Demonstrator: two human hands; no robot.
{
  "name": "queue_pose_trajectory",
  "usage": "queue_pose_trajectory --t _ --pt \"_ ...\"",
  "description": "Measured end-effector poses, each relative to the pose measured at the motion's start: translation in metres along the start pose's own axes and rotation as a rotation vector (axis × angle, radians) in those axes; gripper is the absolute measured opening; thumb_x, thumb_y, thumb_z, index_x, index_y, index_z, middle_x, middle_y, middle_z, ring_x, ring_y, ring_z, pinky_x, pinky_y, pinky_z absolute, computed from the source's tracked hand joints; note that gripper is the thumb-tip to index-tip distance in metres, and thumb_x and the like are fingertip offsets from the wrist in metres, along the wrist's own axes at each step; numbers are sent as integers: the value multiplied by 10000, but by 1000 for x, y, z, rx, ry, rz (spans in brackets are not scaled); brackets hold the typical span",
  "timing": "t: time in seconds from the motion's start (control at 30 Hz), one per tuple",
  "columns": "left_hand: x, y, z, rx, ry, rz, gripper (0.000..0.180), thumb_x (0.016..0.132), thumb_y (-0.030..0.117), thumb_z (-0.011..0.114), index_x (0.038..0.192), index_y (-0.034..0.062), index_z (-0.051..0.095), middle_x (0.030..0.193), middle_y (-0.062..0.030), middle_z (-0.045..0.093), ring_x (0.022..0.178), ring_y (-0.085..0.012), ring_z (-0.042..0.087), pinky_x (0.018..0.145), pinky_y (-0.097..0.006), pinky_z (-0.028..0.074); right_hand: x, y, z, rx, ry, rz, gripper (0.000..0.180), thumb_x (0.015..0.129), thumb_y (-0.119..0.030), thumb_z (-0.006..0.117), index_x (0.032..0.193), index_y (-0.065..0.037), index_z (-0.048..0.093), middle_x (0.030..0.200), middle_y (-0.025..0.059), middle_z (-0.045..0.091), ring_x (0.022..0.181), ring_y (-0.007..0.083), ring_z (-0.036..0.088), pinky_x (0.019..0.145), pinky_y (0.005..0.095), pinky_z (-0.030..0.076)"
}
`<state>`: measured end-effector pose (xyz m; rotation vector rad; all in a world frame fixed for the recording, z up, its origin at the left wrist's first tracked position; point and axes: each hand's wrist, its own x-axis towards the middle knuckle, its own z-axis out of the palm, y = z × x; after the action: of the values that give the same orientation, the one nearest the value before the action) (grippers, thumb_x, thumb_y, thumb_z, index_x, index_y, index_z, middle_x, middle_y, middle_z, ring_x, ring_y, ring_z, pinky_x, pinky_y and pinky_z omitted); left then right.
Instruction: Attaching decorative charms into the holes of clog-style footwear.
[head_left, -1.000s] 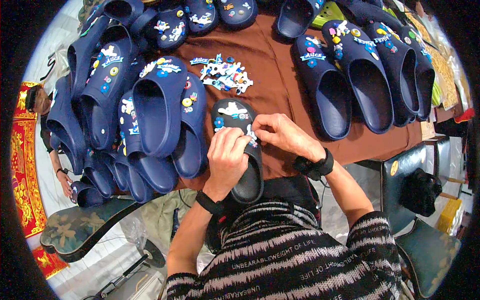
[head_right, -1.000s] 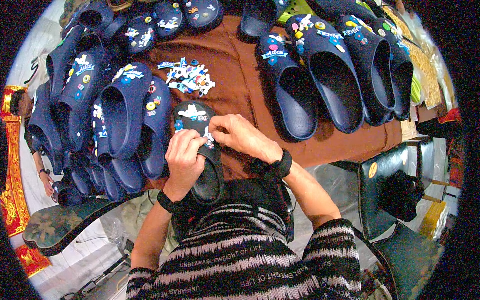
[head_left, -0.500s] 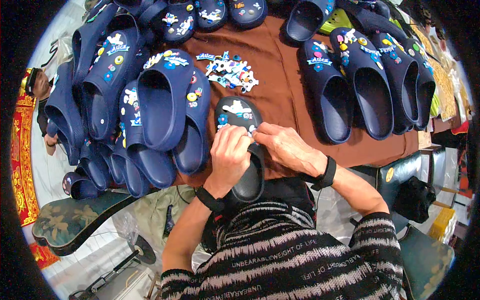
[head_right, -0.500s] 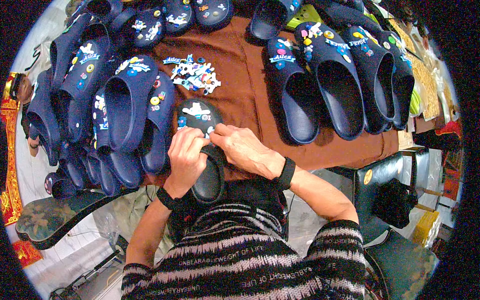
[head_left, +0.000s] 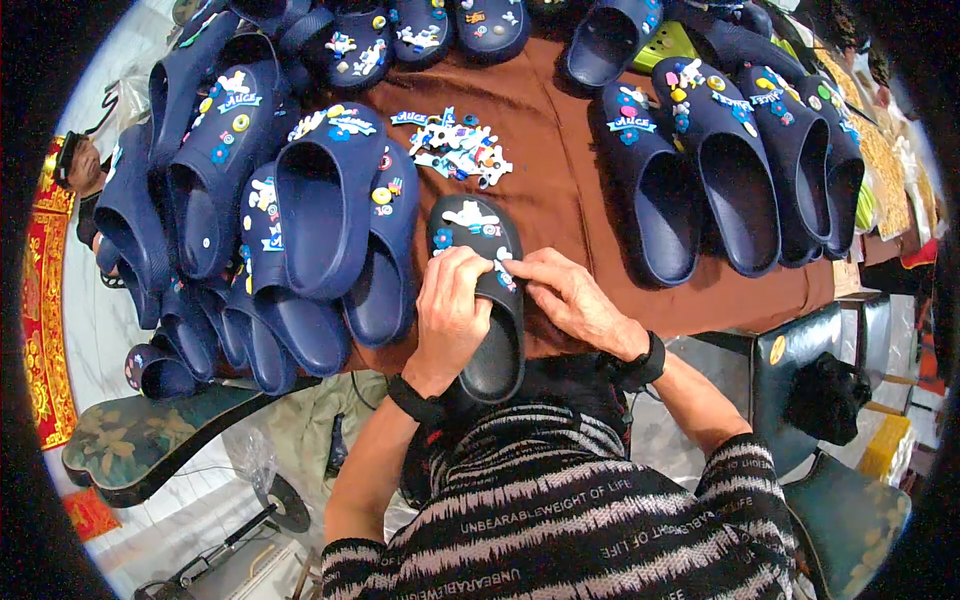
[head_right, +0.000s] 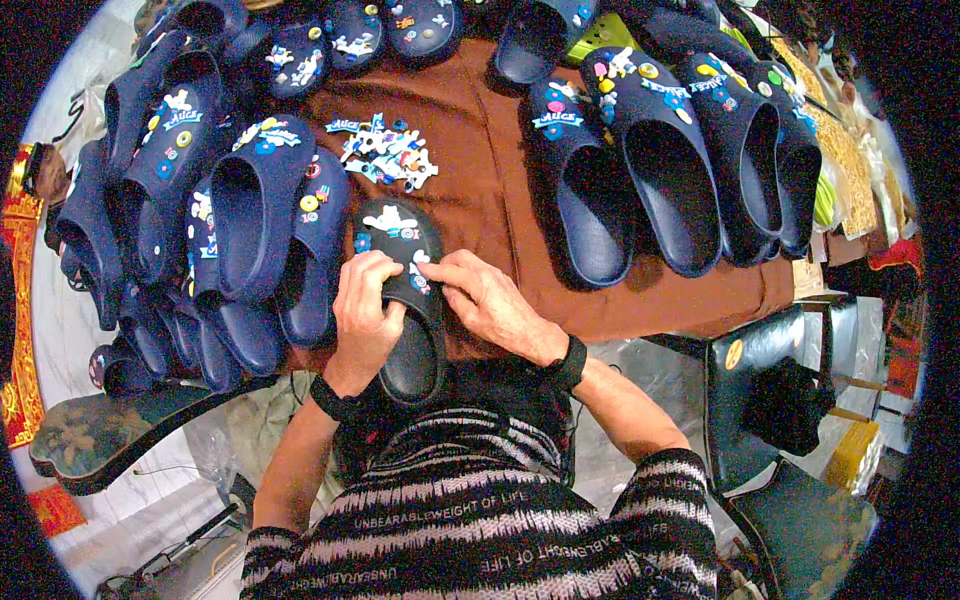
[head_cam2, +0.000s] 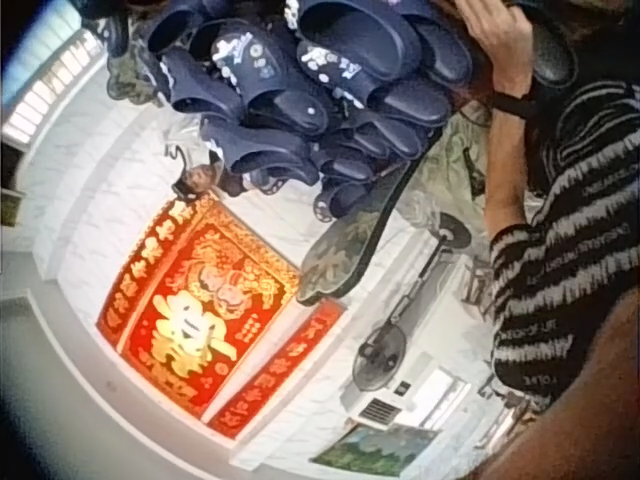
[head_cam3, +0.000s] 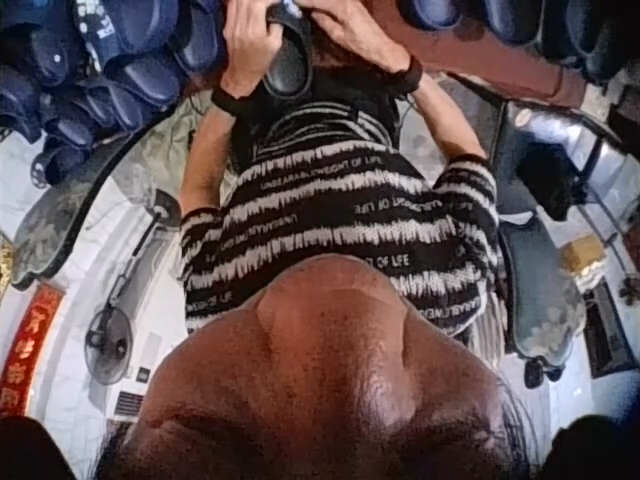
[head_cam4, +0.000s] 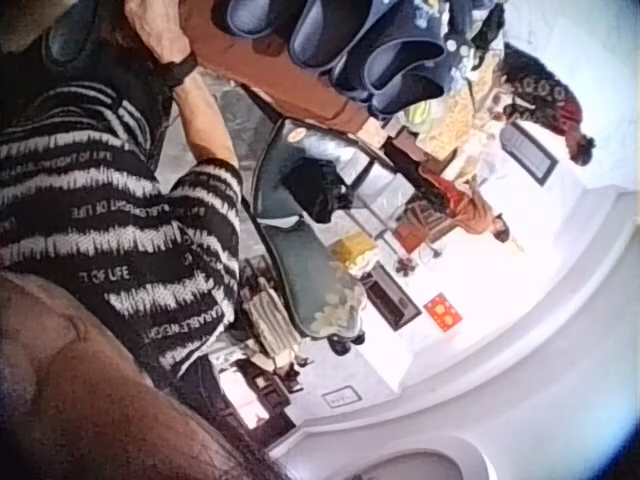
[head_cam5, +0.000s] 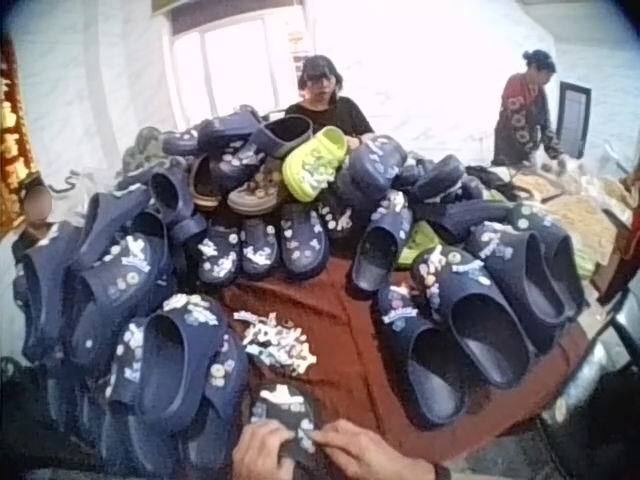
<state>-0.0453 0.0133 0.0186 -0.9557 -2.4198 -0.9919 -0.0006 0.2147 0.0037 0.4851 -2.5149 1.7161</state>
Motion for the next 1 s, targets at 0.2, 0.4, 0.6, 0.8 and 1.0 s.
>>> queue_pose_trajectory --t 0.2,0.4,0.6,0.8,1.0 --pt "-2 0 -2 -9 2 -9 413 697 -113 644 1083 25 592 1120 -177 602 1121 -392 570 994 -476 464 7 -14 -4 -181 -158 36 412 896 -23 569 1308 -40 589 1041 190 585 1007 376 613 886 425 502" --pt "-22 -7 -15 -126 77 -170 670 757 -42 668 1389 -7 449 1422 -224 464 1390 -392 412 1165 -444 338 -9 -19 1 -96 -117 118 492 914 -194 654 1361 -27 535 1216 207 566 1094 390 597 937 445 491" --pt "-45 -12 -18 -233 -45 -397 903 791 75 725 1535 -44 228 1569 -266 288 1474 -411 275 1207 -451 264 -4 -40 14 -306 -27 58 761 882 -427 718 1453 -14 433 1408 244 444 1257 423 491 1070 468 413" --pt "-17 -11 -19 -150 -115 -376 911 759 47 722 1529 -38 243 1593 -272 234 1489 -416 244 1217 -433 250 36 -44 9 -277 48 -74 300 921 -222 667 1132 -9 667 1126 184 637 1070 373 584 923 442 465" --pt "-12 -16 -9 -94 -148 -342 744 753 -54 641 1452 -53 384 1547 -264 337 1450 -415 319 1209 -453 269 107 -14 4 -613 -87 -357 341 830 -34 612 1156 -80 702 1099 132 650 1051 353 594 906 437 484"
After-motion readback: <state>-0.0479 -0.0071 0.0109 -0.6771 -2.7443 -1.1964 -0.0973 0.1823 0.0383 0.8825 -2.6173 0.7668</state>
